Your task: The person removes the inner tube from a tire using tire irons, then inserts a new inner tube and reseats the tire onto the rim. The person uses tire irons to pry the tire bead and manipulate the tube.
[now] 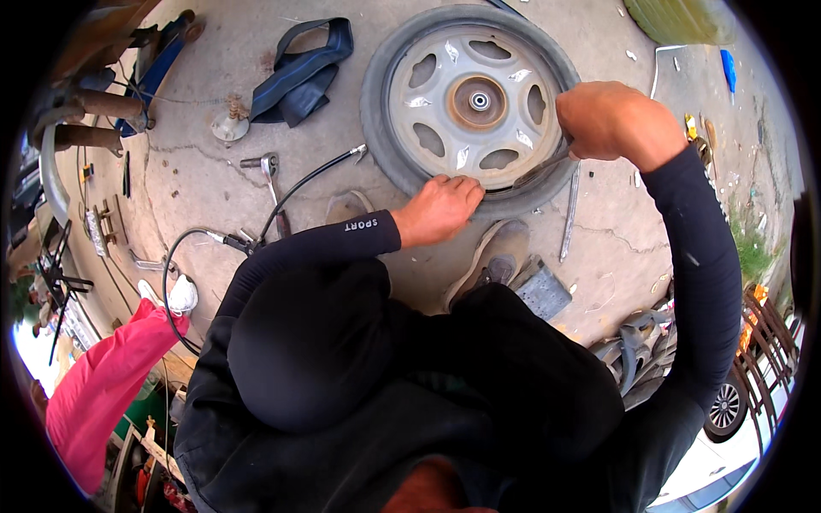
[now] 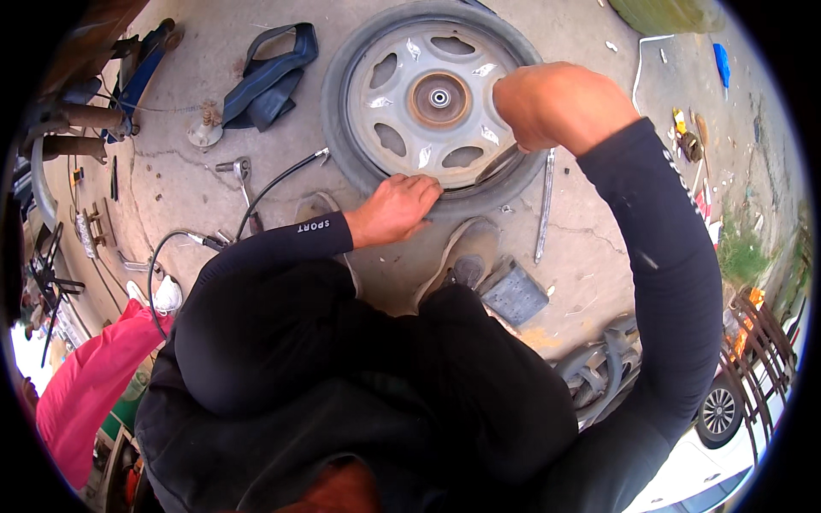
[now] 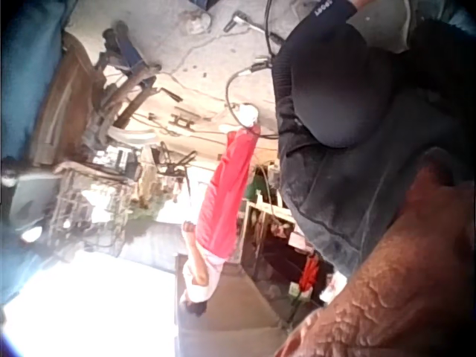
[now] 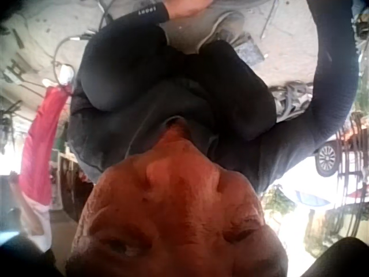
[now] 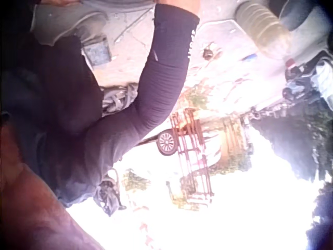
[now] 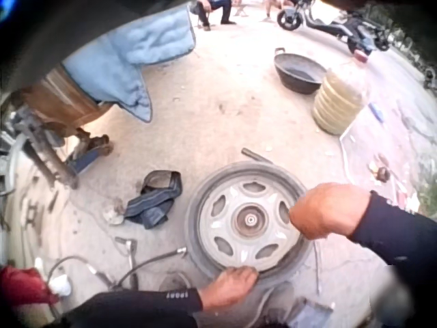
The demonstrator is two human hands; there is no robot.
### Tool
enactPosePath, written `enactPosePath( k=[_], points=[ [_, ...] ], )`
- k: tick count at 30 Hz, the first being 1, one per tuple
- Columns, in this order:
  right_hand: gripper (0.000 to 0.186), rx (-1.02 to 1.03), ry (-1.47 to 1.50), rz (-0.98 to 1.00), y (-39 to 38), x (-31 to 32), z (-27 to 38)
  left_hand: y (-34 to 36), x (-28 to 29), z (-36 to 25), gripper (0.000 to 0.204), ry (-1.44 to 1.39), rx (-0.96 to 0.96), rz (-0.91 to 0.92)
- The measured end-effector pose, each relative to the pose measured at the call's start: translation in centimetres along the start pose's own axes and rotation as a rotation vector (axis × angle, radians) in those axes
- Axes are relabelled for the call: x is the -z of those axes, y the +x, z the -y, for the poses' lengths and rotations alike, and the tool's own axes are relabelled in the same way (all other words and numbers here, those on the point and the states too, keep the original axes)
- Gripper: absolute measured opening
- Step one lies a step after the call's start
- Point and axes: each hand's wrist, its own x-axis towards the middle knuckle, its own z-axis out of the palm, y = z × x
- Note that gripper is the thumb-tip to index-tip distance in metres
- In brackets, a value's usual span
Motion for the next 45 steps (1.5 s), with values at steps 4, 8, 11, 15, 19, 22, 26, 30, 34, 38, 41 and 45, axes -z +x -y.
enactPosePath(
  k=[4,8,11,15,19,22,26,30,34,38,41,45],
  points=[
    [0.011,0.002,-0.098,-0.208,-0.8,-3.9,2.0,-0.1,-0.7,0.3,0.064,0.06,-0.009,0.025],
    [0.011,-0.115,-0.113,-0.339,-5.3,-8.6,5.6,-0.5,-0.7,0.2,0.038,0.295,-0.13,-0.166],
    [0.025,-0.239,-0.052,-0.405,-7.9,-16.4,7.1,-0.6,-1.5,1.2,0.048,0.281,-0.181,0.003],
    [0.054,-0.378,0.137,-0.418,-9.7,-25.5,9.5,-1.0,-0.3,4.5,0.06,0.383,-0.295,0.099],
    [0.053,-0.412,0.245,-0.421,-9.4,-27.0,10.7,-1.0,0.1,5.3,0.07,0.403,-0.31,0.17],
    [0.044,-0.271,0.152,-0.431,-7.5,-22.2,8.0,-1.2,0.3,5.1,0.07,0.396,-0.256,0.188],
    [0.03,-0.149,0.122,-0.327,-3.7,-17.6,6.5,-1.0,-0.1,5.0,0.069,0.364,-0.275,0.169],
    [0.042,-0.29,0.262,-0.353,-6.2,-20.2,7.6,-0.3,-0.1,5.1,0.07,0.343,-0.291,0.174],
    [0.047,-0.487,0.333,-0.379,-6.8,-23.9,11.2,-0.5,-0.1,5.0,0.071,0.331,-0.259,0.189],
    [0.041,-0.424,0.27,-0.471,-5.9,-22.2,9.5,-0.4,0.2,5.4,0.07,0.165,-0.219,0.242],
    [0.038,-0.413,0.297,-0.414,-5.2,-21.1,9.5,2.3,4.2,6.2,0.074,0.258,-0.222,0.176],
    [0.042,-0.447,0.538,-0.198,-6.4,-22.3,10.1,9.9,8.8,9.3,0.085,0.521,-0.312,0.218]
  ],
)
